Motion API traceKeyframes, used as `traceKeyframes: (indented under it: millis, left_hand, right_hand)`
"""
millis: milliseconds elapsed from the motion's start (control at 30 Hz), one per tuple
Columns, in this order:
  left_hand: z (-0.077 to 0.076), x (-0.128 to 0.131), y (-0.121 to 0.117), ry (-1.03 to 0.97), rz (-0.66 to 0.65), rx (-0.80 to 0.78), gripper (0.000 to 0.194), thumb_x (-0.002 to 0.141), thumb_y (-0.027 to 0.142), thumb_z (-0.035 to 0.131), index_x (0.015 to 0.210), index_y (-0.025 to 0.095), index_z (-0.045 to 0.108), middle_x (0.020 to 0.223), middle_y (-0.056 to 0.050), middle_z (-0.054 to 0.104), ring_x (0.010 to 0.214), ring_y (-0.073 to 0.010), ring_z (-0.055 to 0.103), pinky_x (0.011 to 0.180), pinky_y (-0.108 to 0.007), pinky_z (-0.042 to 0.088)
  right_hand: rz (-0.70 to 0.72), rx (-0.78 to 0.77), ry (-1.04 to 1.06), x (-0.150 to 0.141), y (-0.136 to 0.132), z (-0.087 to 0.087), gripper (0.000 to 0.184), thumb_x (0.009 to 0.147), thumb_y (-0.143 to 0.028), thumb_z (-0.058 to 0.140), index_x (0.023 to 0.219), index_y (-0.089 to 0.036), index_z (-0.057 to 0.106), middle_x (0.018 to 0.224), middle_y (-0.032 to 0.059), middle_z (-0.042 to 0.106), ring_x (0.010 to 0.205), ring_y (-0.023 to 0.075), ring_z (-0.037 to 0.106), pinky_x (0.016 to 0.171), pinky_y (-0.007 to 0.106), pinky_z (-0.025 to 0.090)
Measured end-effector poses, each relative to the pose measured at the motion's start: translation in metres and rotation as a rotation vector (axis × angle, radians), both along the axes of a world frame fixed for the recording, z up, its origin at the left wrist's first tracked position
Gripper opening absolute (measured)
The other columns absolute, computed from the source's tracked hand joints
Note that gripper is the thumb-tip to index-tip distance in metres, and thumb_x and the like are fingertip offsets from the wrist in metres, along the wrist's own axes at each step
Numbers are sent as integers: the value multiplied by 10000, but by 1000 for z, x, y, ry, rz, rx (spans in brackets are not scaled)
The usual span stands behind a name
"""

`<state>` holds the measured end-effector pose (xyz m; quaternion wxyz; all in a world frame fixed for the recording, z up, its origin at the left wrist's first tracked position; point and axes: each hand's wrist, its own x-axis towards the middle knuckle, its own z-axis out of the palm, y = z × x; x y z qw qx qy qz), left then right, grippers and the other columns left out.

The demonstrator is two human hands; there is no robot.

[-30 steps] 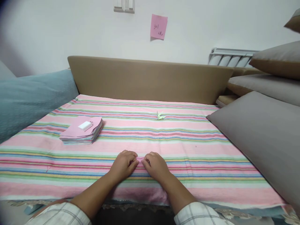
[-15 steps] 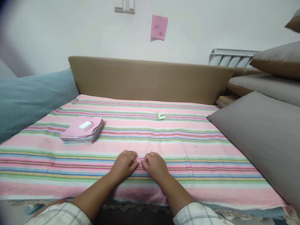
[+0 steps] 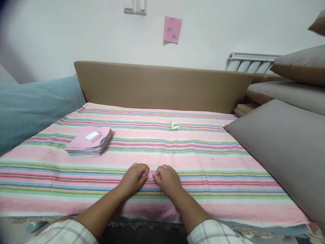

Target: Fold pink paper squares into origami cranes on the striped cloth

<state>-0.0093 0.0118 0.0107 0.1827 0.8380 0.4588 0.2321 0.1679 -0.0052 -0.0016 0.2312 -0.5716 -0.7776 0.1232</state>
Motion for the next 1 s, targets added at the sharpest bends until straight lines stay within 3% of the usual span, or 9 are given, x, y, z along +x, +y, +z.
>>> traceKeyframes:
  millis: [100, 267, 467, 600, 767, 900, 1000]
  left_hand:
    - [0, -2, 1, -11, -34, -7, 160, 708, 81, 491, 770, 203, 574, 823, -10, 633, 810, -180, 533, 750, -307, 394]
    - [-1, -3, -3, -34, -65, 57, 338, 693, 57, 511, 961, 235, 615, 1148, -16, 613, 959, -200, 523, 838, -352, 389]
    - [-3, -3, -8, 74, -124, 122, 252, 839, 172, 456, 900, 268, 680, 1037, -3, 680, 836, -192, 529, 773, -358, 398]
    - [-3, -5, -6, 153, -171, 150, 253, 851, 189, 464, 914, 290, 686, 1087, 0, 663, 843, -195, 524, 760, -362, 396]
    - [-4, -7, -5, 200, -203, 177, 305, 854, 195, 470, 1059, 347, 638, 1134, 6, 641, 882, -202, 526, 782, -378, 388]
    - [-6, -6, -6, 215, -187, 179, 310, 842, 188, 494, 1059, 357, 637, 1140, 2, 637, 881, -208, 526, 762, -380, 386]
    - [-7, -5, -6, 193, -172, 175, 281, 855, 211, 489, 1046, 348, 644, 1132, -7, 640, 882, -208, 521, 756, -378, 384]
  right_hand:
    - [-7, -1, 8, 0, 0, 0, 132, 782, -220, 535, 654, -193, 515, 671, -5, 539, 670, 139, 475, 621, 238, 324]
    - [-13, -13, 19, -1, 0, 1, 127, 783, -226, 534, 666, -194, 498, 661, -12, 529, 658, 138, 466, 603, 234, 313]
    - [26, -22, 73, 4, 1, 0, 114, 797, -245, 539, 698, -190, 522, 666, -14, 531, 667, 140, 470, 612, 241, 324]
    - [63, -77, 181, 14, 1, 1, 50, 806, -220, 520, 817, -195, 562, 722, -9, 555, 703, 144, 501, 636, 249, 365]
    - [67, -109, 250, 20, 1, 4, 63, 803, -193, 506, 815, -195, 568, 767, 1, 571, 713, 141, 523, 646, 253, 397]
    - [72, -106, 222, 22, -1, 8, 97, 794, -170, 496, 833, -197, 581, 778, 7, 583, 703, 144, 532, 635, 255, 414]
    - [151, -57, 161, 25, -6, 10, 192, 796, -113, 454, 879, -195, 606, 844, 30, 611, 775, 156, 549, 706, 276, 432]
